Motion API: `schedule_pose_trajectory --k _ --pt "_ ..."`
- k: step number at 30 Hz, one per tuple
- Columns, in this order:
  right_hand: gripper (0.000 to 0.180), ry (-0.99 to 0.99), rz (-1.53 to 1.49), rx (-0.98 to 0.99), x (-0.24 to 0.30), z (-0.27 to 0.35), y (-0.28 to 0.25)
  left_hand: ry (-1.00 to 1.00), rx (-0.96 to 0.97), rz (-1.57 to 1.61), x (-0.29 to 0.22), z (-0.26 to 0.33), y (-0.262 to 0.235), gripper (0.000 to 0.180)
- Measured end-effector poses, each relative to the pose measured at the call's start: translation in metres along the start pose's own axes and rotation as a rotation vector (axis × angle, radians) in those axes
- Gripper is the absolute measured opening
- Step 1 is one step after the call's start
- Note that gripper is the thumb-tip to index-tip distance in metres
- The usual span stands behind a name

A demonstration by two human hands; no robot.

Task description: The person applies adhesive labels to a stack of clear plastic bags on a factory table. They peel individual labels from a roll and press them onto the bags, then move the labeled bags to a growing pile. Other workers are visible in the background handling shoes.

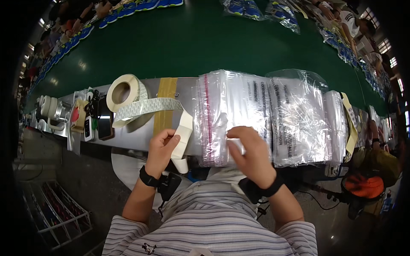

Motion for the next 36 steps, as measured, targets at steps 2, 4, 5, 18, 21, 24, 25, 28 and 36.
schedule_pose_trajectory --k 2,4,5,18,21,24,25,28,36 --pt "0.027 -0.125 -0.162 0.247 0.027 -0.021 0.054 0.051 0.034 0.494 -0.002 0.013 0.006 0.014" --pt "0.04 0.084 -0.434 0.365 0.03 -0.032 0.084 0.097 0.036 0.783 -0.006 0.026 0.013 0.017" --pt "0.043 0.206 -0.602 0.331 0.028 -0.042 0.092 0.11 0.005 0.547 -0.009 0.031 0.012 0.022" --pt "0.018 0.343 -0.674 0.213 -0.003 -0.026 0.094 0.426 -0.158 0.342 -0.038 0.033 0.008 0.041" --pt "0.008 0.314 -0.942 0.198 -0.011 -0.029 0.094 0.51 -0.23 -0.229 -0.053 0.046 0.013 0.031" --pt "0.01 0.211 -0.877 0.315 0.004 -0.028 0.1 0.528 -0.242 -0.418 -0.055 0.051 0.019 0.024" --pt "0.012 0.212 -0.875 0.313 0.007 -0.028 0.1 0.536 -0.225 -0.422 -0.055 0.051 0.022 0.025" --pt "0.011 0.265 -0.699 0.317 0.009 -0.031 0.099 0.478 -0.167 -0.319 -0.048 0.044 0.021 0.023" --pt "0.018 -0.004 -0.222 0.108 0.026 -0.037 0.073 0.091 0.093 0.345 -0.015 0.011 0.013 0.016"
Point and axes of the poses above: each hand's wrist, its own z-axis away from the middle knuckle, its own y-axis out of the palm, x = y × z, the point moved 7 cm from there along -z, towards the middle knuckle, and after that the axes turned 7 degrees about x, right-handed, at the moved point
